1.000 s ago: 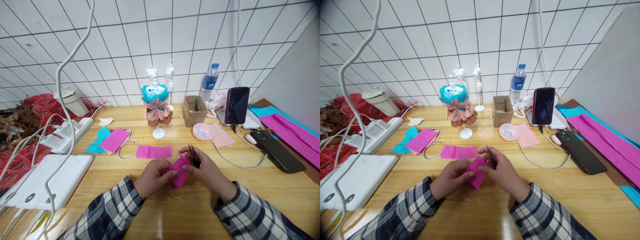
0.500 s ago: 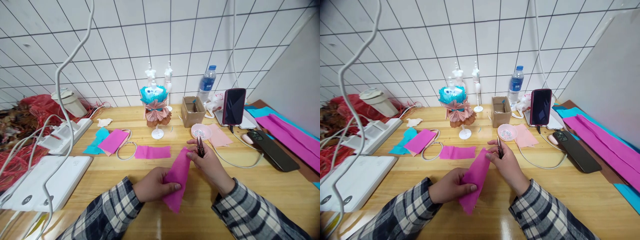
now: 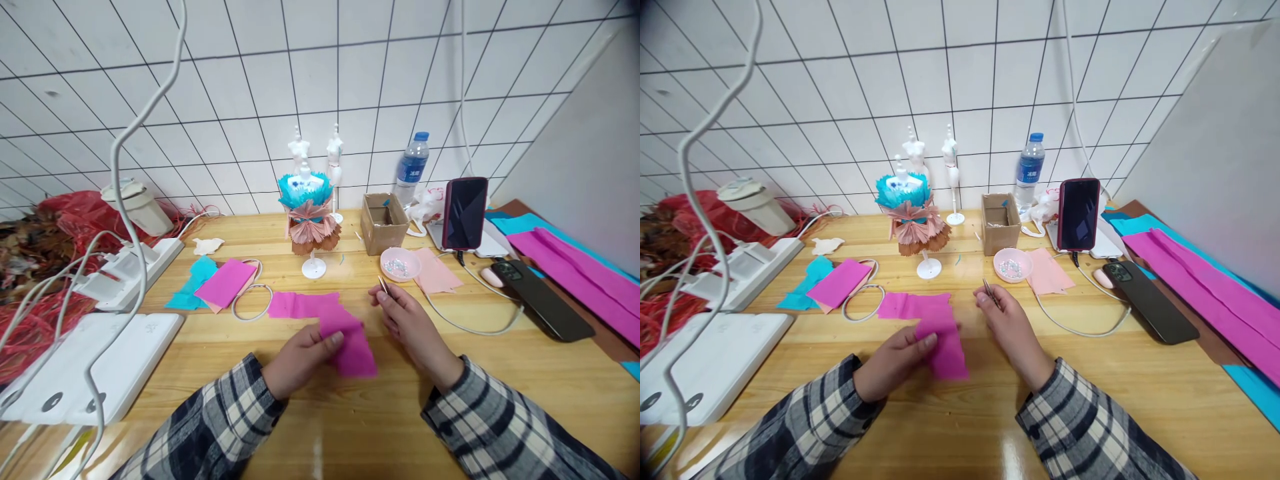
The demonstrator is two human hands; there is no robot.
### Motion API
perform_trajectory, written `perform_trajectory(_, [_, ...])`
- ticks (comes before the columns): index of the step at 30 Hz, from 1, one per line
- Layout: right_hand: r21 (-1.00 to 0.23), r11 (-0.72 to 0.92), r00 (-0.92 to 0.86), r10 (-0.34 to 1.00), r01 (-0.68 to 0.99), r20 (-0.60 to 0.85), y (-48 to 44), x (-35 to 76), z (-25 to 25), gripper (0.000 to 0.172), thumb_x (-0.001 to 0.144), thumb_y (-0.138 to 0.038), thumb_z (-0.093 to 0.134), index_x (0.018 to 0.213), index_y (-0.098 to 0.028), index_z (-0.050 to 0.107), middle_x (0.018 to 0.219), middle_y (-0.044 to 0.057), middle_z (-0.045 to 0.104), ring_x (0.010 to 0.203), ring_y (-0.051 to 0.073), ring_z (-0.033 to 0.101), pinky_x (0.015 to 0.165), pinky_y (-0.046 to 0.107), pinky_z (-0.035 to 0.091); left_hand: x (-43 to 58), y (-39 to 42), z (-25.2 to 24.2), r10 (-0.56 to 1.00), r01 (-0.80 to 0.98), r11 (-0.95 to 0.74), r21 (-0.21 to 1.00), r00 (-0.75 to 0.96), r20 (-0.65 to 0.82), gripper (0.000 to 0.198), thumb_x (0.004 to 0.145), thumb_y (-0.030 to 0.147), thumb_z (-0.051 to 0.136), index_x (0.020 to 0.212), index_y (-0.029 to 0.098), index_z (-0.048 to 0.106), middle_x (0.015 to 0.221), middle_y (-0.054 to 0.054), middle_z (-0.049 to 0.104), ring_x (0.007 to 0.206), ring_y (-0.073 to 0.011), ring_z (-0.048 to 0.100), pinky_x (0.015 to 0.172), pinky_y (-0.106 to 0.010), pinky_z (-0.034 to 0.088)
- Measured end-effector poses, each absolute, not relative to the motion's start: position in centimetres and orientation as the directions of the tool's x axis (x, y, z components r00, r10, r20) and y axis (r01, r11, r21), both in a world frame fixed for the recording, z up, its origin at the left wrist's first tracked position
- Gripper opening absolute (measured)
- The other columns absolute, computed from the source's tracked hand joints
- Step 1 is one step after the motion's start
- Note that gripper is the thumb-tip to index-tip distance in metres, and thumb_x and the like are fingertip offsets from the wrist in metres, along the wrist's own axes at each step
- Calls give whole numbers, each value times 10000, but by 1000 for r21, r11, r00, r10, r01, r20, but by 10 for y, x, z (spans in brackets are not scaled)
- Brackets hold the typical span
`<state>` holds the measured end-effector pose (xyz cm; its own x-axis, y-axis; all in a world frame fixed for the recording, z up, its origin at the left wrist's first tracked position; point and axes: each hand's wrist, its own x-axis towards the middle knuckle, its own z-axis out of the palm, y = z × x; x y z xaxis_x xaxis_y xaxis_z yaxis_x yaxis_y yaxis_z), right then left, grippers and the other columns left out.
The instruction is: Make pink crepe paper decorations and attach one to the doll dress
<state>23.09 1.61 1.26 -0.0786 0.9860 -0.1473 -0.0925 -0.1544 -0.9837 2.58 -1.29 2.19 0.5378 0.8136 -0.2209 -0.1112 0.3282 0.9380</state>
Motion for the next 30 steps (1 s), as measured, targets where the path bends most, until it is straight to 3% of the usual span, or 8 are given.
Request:
perform_trajectory(2, [-956,-254,-151,961,-150,-231,14,229,13,368,829,-559,575,871,-194,546,650,-60,430,433,56,251,385,210,153,25,-10,19,905,-181,245,952,395,-158,395,827,462,652,1073,153,675,895,-63,704,770,-173,608,720,-292,487])
perform_trajectory(5, [-952,-277,-273,933,-126,-236,9,224,14,364,830,-558,572,829,-199,515,581,-81,343,438,66,251,395,210,165,24,-8,16,939,-137,88,987,343,-36,403,846,415,642,1156,161,607,1015,-80,690,857,-199,613,758,-315,497])
perform_trajectory(11, [-996,-75,-263,961,57,-87,7,216,10,257,760,-381,684,823,-173,545,741,-16,530,671,120,485,610,245,397,26,-13,14,912,51,-30,998,411,6,393,868,338,627,1215,187,525,1102,-89,659,1029,-236,600,896,-368,480])
perform_trajectory(16, [-995,1,-284,958,99,-27,6,218,13,164,785,-324,631,832,-174,585,759,2,573,707,143,527,674,280,435,29,-12,12,875,-45,72,996,482,-42,556,793,285,722,1287,179,493,1253,-123,607,1150,-267,563,977,-403,442])
perform_trajectory(21, [-999,-4,-314,949,37,-16,4,218,14,242,776,-358,653,954,-195,641,894,30,656,823,171,596,762,302,475,27,-6,15,768,-83,346,934,597,-232,401,742,326,767,1064,124,641,1012,-89,699,929,-219,632,870,-349,466])
perform_trajectory(25, [-995,-83,-326,943,-46,-64,4,217,14,439,771,-428,683,1147,-212,617,979,44,663,937,191,603,829,324,481,28,-6,19,742,-118,390,913,628,-236,362,704,309,797,990,132,664,914,-54,705,847,-179,628,812,-302,467])
perform_trajectory(27, [-997,-77,-322,945,-20,-66,4,218,15,450,779,-438,689,1161,-211,613,925,33,642,858,172,590,762,299,480,29,-8,19,764,-136,368,920,608,-216,354,691,300,805,971,134,665,894,-46,701,841,-175,624,805,-294,467])
perform_trajectory(30, [-996,-86,-241,967,-8,-82,5,221,17,430,852,-535,576,1122,-205,619,752,-8,547,594,112,476,529,238,399,28,-6,18,821,-138,344,929,525,-226,300,691,295,804,895,124,666,769,-29,685,719,-147,605,717,-265,468])
